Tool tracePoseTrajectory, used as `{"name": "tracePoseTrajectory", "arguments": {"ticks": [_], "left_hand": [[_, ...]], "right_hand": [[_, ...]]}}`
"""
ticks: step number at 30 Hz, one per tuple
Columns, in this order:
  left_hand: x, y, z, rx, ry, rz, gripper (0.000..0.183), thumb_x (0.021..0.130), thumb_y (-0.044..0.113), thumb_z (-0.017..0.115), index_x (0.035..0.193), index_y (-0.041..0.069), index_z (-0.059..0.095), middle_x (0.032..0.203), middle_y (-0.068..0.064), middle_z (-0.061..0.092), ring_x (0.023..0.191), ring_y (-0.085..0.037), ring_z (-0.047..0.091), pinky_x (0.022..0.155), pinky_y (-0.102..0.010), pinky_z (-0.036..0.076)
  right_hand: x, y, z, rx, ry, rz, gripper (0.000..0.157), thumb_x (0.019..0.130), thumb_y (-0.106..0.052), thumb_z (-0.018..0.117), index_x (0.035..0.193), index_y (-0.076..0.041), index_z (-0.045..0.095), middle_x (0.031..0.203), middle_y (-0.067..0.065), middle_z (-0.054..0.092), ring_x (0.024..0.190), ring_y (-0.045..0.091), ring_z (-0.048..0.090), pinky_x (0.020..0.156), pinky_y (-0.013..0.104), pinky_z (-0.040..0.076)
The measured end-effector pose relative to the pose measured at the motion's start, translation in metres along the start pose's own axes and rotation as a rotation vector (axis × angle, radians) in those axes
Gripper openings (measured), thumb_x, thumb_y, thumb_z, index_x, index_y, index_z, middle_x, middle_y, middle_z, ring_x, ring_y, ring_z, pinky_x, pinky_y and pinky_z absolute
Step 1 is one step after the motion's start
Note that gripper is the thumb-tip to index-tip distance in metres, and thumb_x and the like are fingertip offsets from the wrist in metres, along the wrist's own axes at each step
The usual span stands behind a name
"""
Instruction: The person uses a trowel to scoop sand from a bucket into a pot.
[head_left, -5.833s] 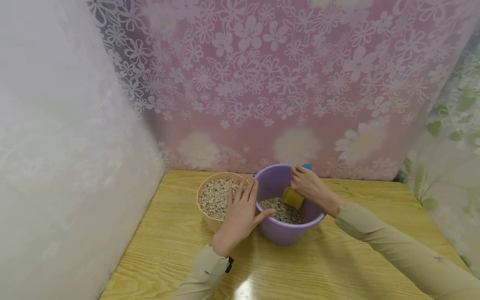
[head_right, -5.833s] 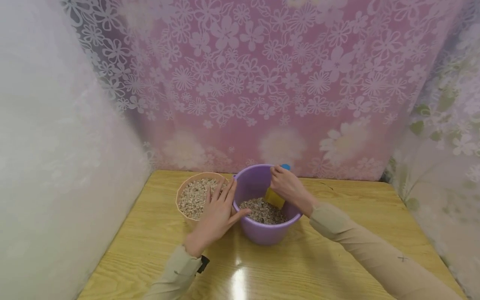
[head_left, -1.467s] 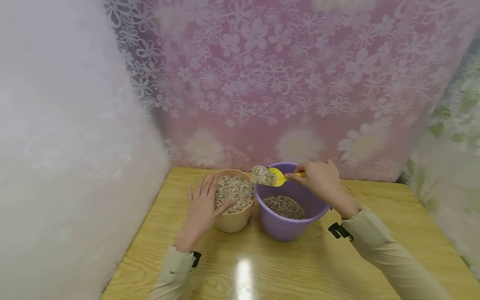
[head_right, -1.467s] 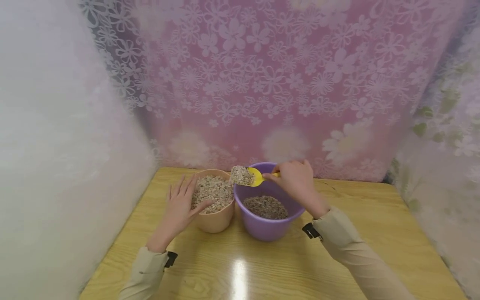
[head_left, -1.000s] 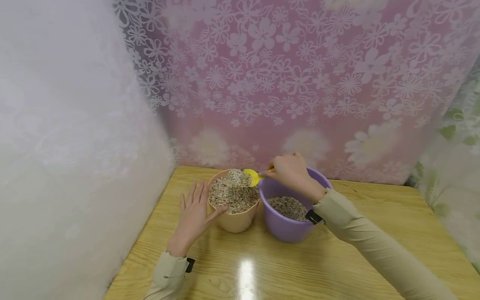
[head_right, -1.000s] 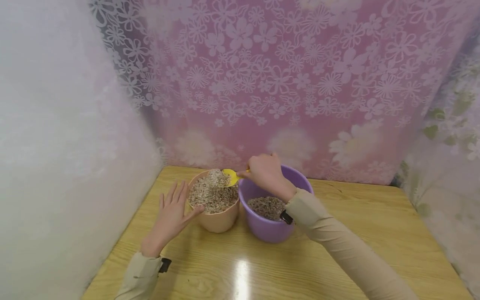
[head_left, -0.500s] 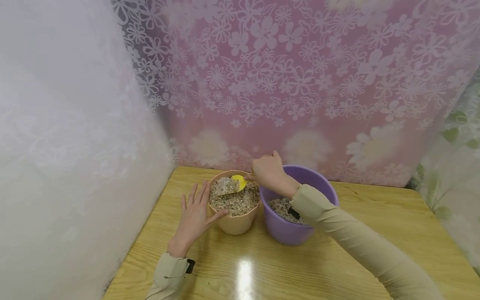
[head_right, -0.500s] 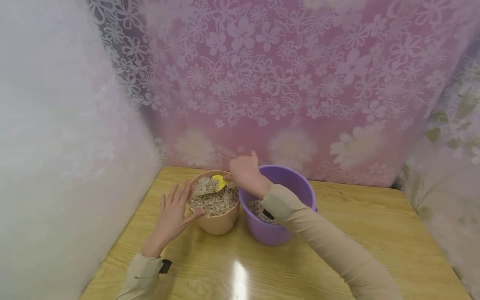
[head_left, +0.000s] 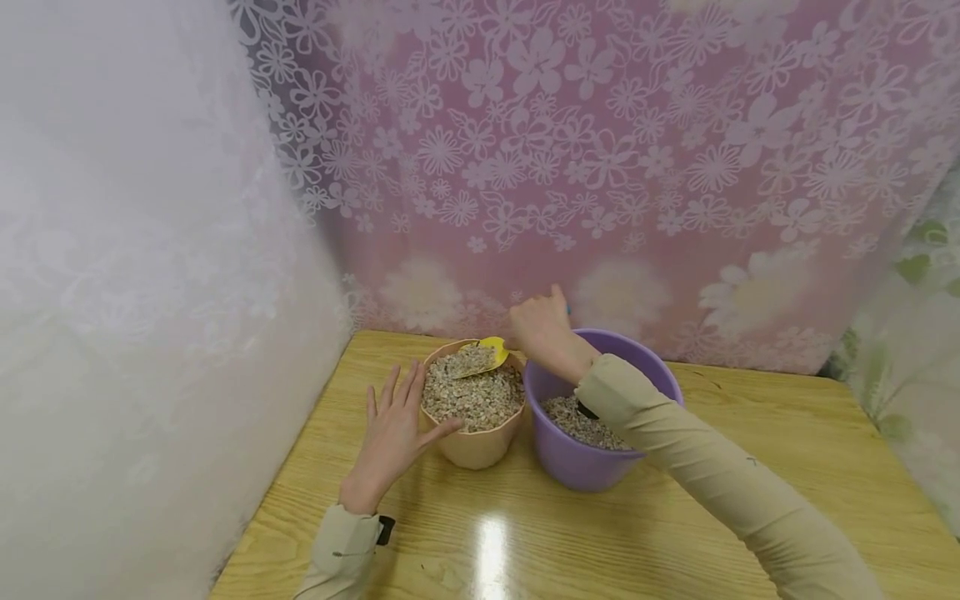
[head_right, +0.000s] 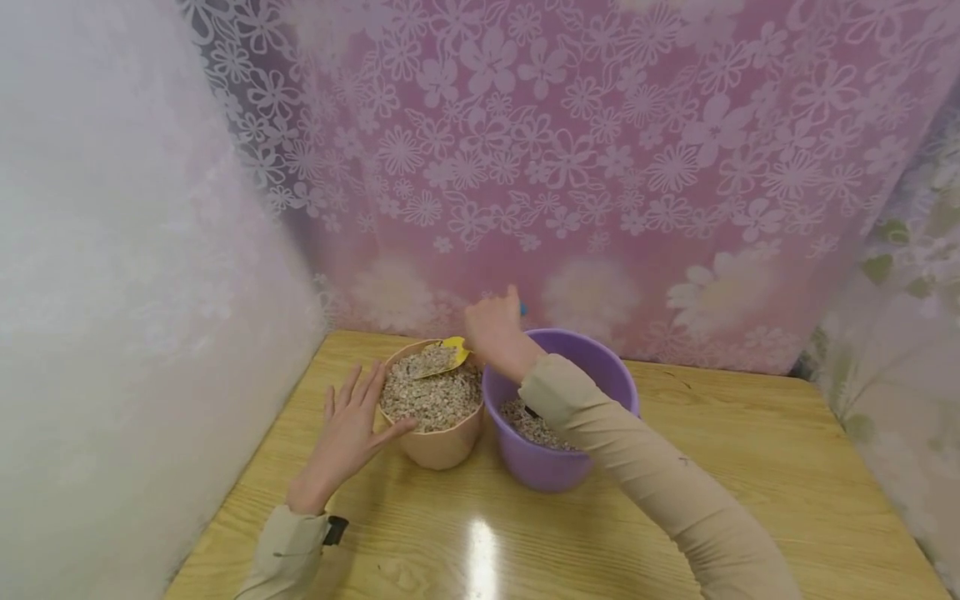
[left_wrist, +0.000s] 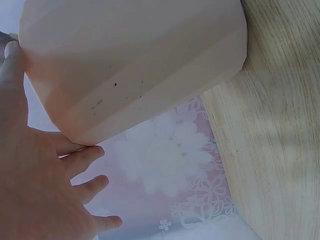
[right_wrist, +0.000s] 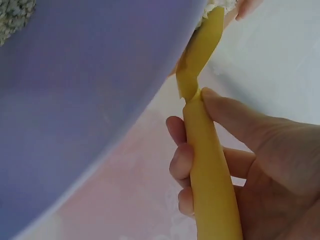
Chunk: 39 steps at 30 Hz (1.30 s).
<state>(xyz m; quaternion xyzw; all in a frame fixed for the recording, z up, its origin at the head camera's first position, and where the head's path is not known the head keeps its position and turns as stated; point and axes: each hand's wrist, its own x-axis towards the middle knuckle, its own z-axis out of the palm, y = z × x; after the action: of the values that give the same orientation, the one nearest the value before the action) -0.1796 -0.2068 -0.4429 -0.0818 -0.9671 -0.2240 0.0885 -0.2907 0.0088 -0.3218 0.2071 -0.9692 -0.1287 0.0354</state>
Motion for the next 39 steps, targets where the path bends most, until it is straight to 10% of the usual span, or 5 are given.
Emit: {"name": "tracePoseTrajectory", "arguments": {"ticks": [7,25,33,39], "left_hand": [[0.001,0.002,0.001,0.002,-0.001,0.001,0.111,0.085,0.071,0.063,0.163,0.010,0.012,0.167,-0.015,0.019,0.156,-0.035,0.005,0.120,-0.067,-0.004],[0.001,0.000,0.003,-0.003,-0.019,-0.013,0.112,0.085,0.072,0.063,0.163,0.009,0.014,0.167,-0.015,0.021,0.156,-0.036,0.006,0.120,-0.068,-0.002],[0.000,0.000,0.001,-0.022,-0.018,-0.012,0.112,0.085,0.071,0.065,0.164,0.010,0.014,0.166,-0.017,0.022,0.156,-0.037,0.006,0.120,-0.068,-0.003],[0.000,0.001,0.000,-0.016,-0.021,-0.011,0.111,0.086,0.069,0.065,0.163,0.010,0.013,0.167,-0.017,0.020,0.156,-0.037,0.006,0.120,-0.068,-0.003]], "right_hand": [[-0.008,0.004,-0.004,-0.111,0.141,-0.027,0.061,0.084,-0.046,0.081,0.049,-0.017,0.041,0.049,-0.004,0.037,0.056,0.017,0.037,0.075,0.037,0.033],[-0.045,0.011,-0.012,-0.391,0.302,-0.051,0.060,0.092,-0.038,0.075,0.048,-0.014,0.041,0.050,0.001,0.031,0.066,0.022,0.032,0.080,0.034,0.028],[-0.056,0.031,-0.013,-0.259,0.566,-0.046,0.050,0.083,-0.039,0.082,0.060,-0.011,0.048,0.068,0.005,0.053,0.077,0.023,0.040,0.084,0.036,0.033],[-0.071,0.048,-0.007,-0.021,0.611,0.024,0.042,0.085,-0.041,0.081,0.069,-0.008,0.059,0.071,0.008,0.058,0.074,0.025,0.045,0.078,0.042,0.033]]}}
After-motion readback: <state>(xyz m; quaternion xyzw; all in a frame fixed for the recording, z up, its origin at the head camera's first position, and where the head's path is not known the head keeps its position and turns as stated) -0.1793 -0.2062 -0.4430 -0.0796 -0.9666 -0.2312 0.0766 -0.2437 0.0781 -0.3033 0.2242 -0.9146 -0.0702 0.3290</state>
